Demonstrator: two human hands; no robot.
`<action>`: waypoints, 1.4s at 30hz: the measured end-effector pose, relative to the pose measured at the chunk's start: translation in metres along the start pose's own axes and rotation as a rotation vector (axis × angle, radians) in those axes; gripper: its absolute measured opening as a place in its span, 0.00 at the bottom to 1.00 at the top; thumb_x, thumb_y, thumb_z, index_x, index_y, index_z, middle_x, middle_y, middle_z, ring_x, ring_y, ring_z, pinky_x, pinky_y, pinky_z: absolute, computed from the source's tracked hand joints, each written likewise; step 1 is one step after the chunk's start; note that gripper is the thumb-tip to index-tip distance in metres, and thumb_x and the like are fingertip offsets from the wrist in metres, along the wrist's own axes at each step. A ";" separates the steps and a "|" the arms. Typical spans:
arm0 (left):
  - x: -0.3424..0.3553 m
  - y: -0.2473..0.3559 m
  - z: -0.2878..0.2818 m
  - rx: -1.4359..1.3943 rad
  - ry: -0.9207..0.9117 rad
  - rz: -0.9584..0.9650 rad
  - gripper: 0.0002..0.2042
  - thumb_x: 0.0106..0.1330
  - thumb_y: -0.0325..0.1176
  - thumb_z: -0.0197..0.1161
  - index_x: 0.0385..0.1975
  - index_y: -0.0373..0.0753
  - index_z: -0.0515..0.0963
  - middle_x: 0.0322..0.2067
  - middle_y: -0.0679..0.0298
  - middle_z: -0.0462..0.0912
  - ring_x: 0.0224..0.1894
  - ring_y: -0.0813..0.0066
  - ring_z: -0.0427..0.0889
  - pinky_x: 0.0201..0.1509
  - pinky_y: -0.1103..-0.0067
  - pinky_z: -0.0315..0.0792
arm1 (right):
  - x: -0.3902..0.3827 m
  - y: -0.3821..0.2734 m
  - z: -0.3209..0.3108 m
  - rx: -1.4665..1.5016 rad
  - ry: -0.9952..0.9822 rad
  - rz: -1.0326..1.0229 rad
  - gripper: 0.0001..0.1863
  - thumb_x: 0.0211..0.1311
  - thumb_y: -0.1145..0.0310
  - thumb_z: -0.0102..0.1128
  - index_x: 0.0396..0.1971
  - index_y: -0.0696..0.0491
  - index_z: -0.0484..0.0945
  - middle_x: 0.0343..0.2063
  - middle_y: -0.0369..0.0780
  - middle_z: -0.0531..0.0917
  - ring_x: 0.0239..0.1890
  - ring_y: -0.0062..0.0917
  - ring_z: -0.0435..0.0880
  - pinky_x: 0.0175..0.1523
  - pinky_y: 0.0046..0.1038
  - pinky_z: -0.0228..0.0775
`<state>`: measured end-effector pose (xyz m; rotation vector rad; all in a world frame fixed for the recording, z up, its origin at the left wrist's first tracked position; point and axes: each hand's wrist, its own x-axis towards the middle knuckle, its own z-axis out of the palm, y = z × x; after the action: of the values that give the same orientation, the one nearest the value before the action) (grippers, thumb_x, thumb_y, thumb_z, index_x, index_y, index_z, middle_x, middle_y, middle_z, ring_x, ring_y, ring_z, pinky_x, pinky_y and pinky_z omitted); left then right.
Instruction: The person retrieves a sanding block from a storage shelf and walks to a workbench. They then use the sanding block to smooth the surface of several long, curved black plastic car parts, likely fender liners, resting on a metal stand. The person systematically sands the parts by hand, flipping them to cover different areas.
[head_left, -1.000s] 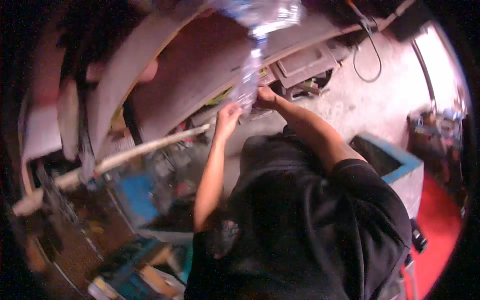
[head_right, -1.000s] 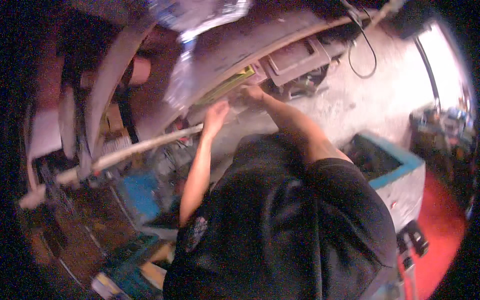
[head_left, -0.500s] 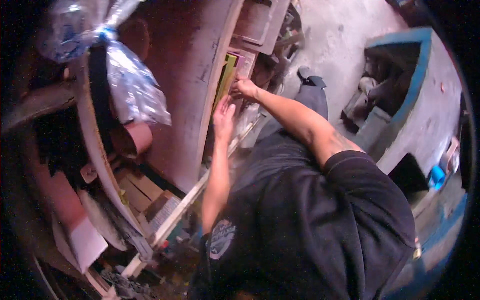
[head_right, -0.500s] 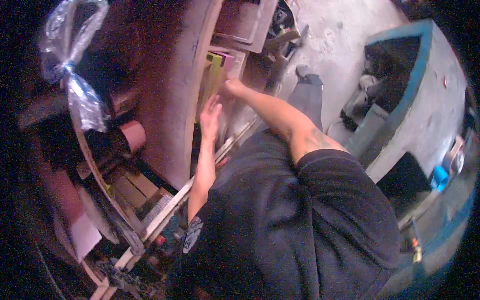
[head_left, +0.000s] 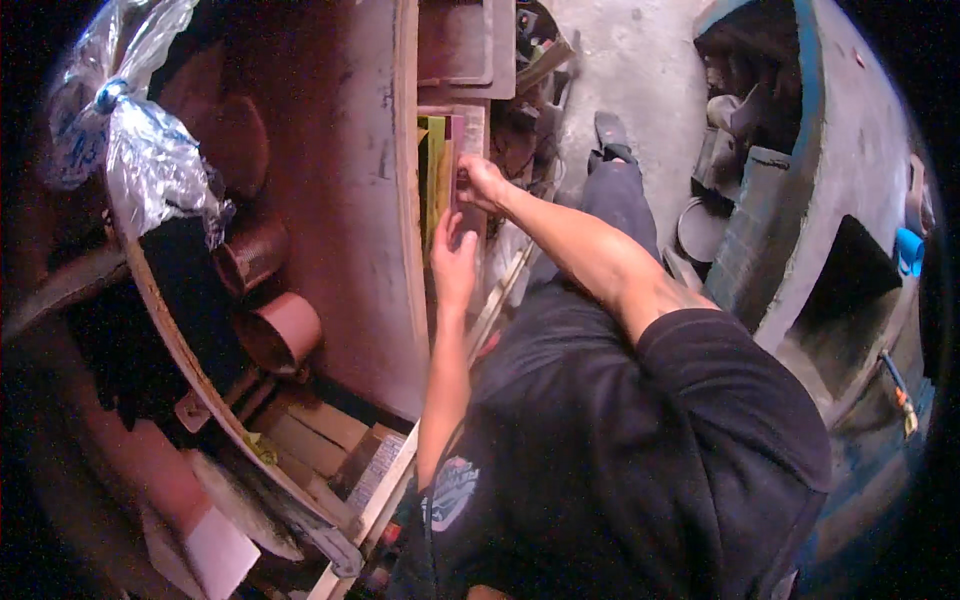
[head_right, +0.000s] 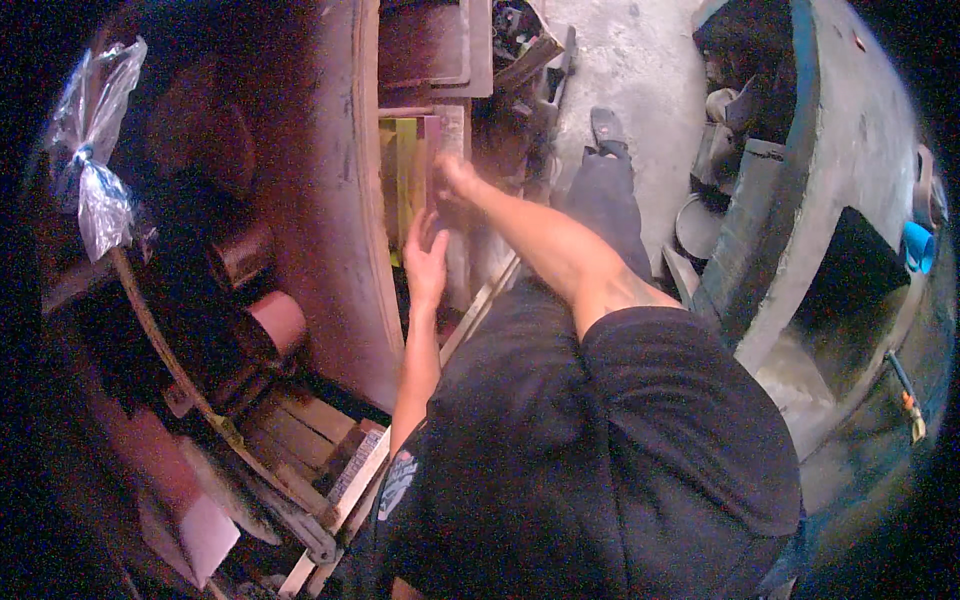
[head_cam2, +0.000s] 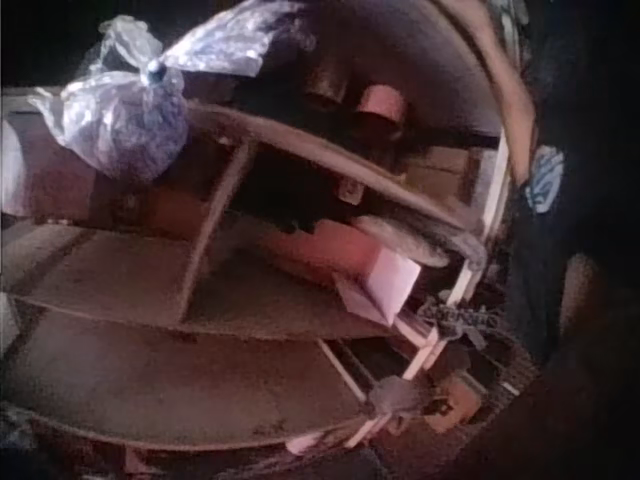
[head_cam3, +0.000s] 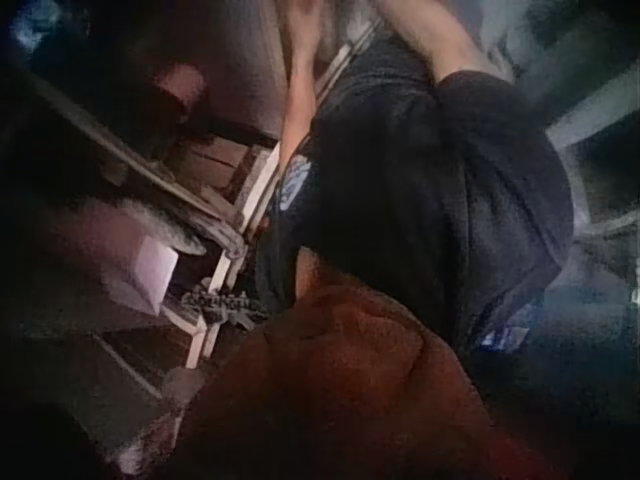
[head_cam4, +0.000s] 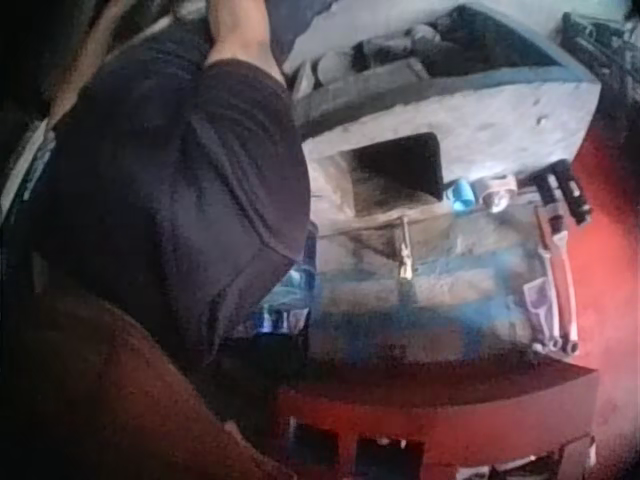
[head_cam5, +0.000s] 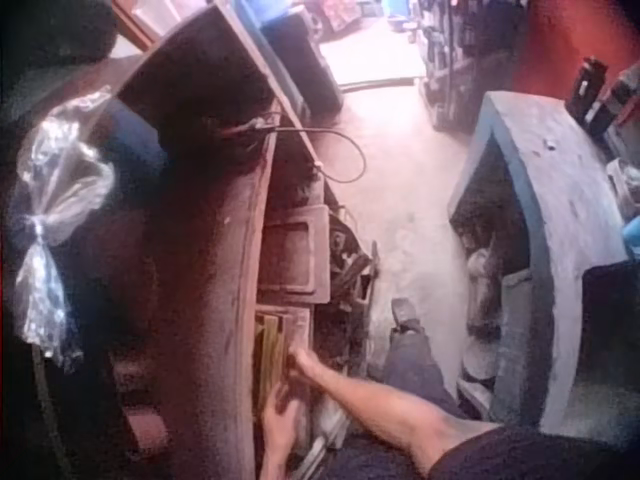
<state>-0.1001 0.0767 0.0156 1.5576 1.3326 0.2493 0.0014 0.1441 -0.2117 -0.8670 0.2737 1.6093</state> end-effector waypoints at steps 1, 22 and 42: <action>-0.004 -0.001 -0.007 0.028 0.016 -0.032 0.34 0.73 0.26 0.65 0.79 0.32 0.63 0.72 0.46 0.74 0.76 0.56 0.73 0.79 0.66 0.65 | -0.008 -0.001 0.019 -0.028 0.014 -0.006 0.11 0.76 0.64 0.53 0.46 0.48 0.85 0.38 0.33 0.86 0.42 0.23 0.85 0.45 0.33 0.79; -0.008 -0.010 0.019 -0.047 -0.002 -0.045 0.37 0.73 0.21 0.64 0.81 0.31 0.58 0.81 0.48 0.62 0.82 0.57 0.62 0.82 0.66 0.63 | -0.033 -0.040 -0.015 -0.173 -0.141 0.020 0.16 0.76 0.62 0.64 0.57 0.50 0.78 0.40 0.34 0.84 0.39 0.23 0.85 0.43 0.33 0.83; -0.017 -0.026 -0.002 -0.024 -0.007 -0.096 0.26 0.75 0.29 0.67 0.72 0.33 0.75 0.63 0.55 0.84 0.62 0.67 0.85 0.65 0.72 0.78 | -0.174 -0.087 -0.111 -0.377 0.176 -0.170 0.18 0.66 0.69 0.72 0.50 0.57 0.75 0.34 0.38 0.81 0.32 0.21 0.82 0.33 0.23 0.78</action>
<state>-0.1237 0.0598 0.0033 1.4686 1.3898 0.1988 0.1232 -0.0330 -0.1479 -1.2888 0.0153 1.4490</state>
